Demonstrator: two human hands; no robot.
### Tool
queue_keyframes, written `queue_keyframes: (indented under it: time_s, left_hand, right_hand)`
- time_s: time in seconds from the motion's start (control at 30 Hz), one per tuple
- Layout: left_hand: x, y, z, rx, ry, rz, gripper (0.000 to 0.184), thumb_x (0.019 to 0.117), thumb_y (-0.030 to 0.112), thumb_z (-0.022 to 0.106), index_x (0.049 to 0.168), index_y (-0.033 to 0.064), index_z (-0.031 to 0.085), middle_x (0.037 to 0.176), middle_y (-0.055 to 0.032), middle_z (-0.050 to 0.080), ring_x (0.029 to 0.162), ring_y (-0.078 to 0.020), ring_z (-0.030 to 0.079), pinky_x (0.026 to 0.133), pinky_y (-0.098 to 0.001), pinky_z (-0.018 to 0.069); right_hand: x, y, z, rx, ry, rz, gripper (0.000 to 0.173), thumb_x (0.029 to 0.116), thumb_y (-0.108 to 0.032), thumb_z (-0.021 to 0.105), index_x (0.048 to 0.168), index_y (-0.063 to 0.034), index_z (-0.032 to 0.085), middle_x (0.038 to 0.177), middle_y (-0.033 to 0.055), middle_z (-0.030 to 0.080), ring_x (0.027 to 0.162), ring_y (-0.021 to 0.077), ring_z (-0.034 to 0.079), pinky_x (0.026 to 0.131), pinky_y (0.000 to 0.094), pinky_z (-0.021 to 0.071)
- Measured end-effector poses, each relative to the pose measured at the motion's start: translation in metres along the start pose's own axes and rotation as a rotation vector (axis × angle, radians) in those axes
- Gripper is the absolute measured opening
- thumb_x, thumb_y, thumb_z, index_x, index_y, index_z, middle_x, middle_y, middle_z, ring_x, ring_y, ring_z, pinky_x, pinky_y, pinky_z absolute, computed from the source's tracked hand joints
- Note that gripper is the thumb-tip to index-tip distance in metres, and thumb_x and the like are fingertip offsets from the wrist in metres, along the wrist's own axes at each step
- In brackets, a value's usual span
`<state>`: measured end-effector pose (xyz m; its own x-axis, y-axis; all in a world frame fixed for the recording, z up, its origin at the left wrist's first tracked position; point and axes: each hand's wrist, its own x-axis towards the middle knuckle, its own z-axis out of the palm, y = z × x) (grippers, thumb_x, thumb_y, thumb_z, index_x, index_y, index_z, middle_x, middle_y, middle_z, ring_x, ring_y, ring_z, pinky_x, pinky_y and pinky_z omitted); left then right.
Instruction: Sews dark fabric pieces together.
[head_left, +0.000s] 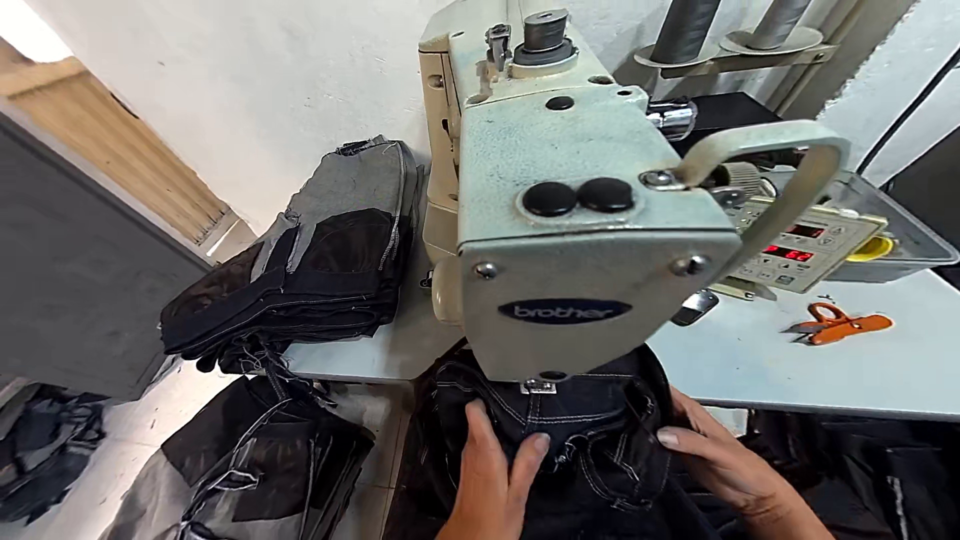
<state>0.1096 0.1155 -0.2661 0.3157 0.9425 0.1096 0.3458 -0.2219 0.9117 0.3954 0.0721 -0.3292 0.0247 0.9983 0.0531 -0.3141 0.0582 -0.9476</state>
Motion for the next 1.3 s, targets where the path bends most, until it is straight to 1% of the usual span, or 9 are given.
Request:
queue_keyframes:
  time_s: [0.1,0.17,0.3,0.4,0.53,0.63,0.83,1.17,1.3]
  left_hand:
    - [-0.004,0.010,0.002,0.162,0.152,0.036,0.056,0.1003,0.037,0.060,0.116,-0.0161,0.053,0.072,-0.0142,0.066,0.061,-0.0182,0.068,0.058,-0.0367,0.0585]
    - [0.001,0.016,-0.012,0.247,0.140,0.105,0.037,0.1008,0.028,0.060,0.103,-0.0088,0.061,0.056,-0.0074,0.058,0.046,-0.0155,0.059,0.047,-0.0329,0.0516]
    - [0.053,0.015,-0.026,0.221,0.132,0.068,0.030,0.0989,0.019,0.059,0.111,-0.0076,0.067,0.077,-0.0133,0.070,0.075,-0.0216,0.072,0.073,-0.0414,0.0586]
    - [0.091,0.027,-0.038,0.139,-0.043,-0.134,0.026,0.0979,0.008,0.063,0.120,-0.0052,0.062,0.096,-0.0192,0.070,0.096,-0.0268,0.069,0.091,-0.0477,0.0540]
    - [0.083,0.021,-0.041,0.113,-0.078,-0.047,0.037,0.0970,0.014,0.062,0.127,-0.0067,0.061,0.100,-0.0175,0.072,0.099,-0.0194,0.070,0.093,-0.0390,0.0546]
    - [0.070,0.006,-0.034,0.157,0.033,0.141,0.030,0.0978,0.019,0.060,0.109,-0.0075,0.067,0.086,-0.0152,0.072,0.088,-0.0166,0.072,0.083,-0.0341,0.0568]
    - [0.072,0.022,-0.036,0.260,-0.003,0.038,0.030,0.0980,0.022,0.061,0.111,-0.0048,0.067,0.087,-0.0170,0.072,0.091,-0.0239,0.073,0.084,-0.0401,0.0564]
    - [0.073,0.022,-0.040,0.218,-0.061,0.016,0.035,0.1004,0.026,0.058,0.120,-0.0022,0.065,0.087,-0.0132,0.071,0.089,-0.0173,0.071,0.082,-0.0350,0.0561]
    - [0.071,0.019,-0.051,0.263,-0.112,0.050,0.041,0.1046,0.036,0.052,0.111,-0.0025,0.066,0.081,-0.0123,0.068,0.081,-0.0198,0.070,0.076,-0.0386,0.0566]
  right_hand:
    - [-0.012,-0.013,0.017,-0.044,-0.013,-0.014,0.052,0.0774,-0.045,0.085,0.124,-0.0294,0.067,0.112,-0.0141,0.075,0.103,0.0006,0.070,0.092,0.0250,0.0590]
    - [-0.026,-0.034,0.035,-0.083,0.031,0.060,0.053,0.0794,-0.038,0.085,0.125,-0.0259,0.062,0.111,-0.0137,0.075,0.102,0.0020,0.071,0.094,0.0267,0.0590]
    - [-0.004,-0.055,0.063,-0.092,0.339,0.141,0.065,0.0733,-0.035,0.085,0.125,-0.0073,0.056,0.101,-0.0031,0.075,0.091,0.0090,0.073,0.082,0.0298,0.0631]
    - [0.028,-0.060,0.064,-0.080,0.482,0.153,0.063,0.0668,-0.033,0.081,0.120,-0.0082,0.059,0.092,-0.0017,0.075,0.081,0.0084,0.074,0.072,0.0282,0.0639]
    - [0.020,-0.060,0.055,-0.087,0.361,0.114,0.081,0.0651,-0.043,0.090,0.127,-0.0072,0.053,0.100,-0.0043,0.074,0.089,0.0074,0.073,0.080,0.0277,0.0632]
    - [0.005,-0.051,0.060,-0.079,0.348,0.138,0.075,0.0719,-0.038,0.087,0.128,-0.0097,0.046,0.102,-0.0104,0.073,0.092,0.0024,0.072,0.084,0.0241,0.0615]
    - [0.010,-0.048,0.059,-0.033,0.409,0.120,0.068,0.0714,-0.032,0.087,0.123,-0.0114,0.049,0.098,-0.0108,0.074,0.089,0.0016,0.072,0.081,0.0223,0.0616]
    - [0.005,-0.046,0.053,-0.071,0.359,0.087,0.061,0.0751,-0.032,0.086,0.123,-0.0153,0.051,0.101,-0.0146,0.074,0.094,-0.0006,0.071,0.086,0.0210,0.0597]
    - [0.000,-0.049,0.053,-0.129,0.320,0.067,0.065,0.0769,-0.035,0.086,0.127,-0.0147,0.049,0.106,-0.0155,0.073,0.098,-0.0007,0.070,0.089,0.0212,0.0589]
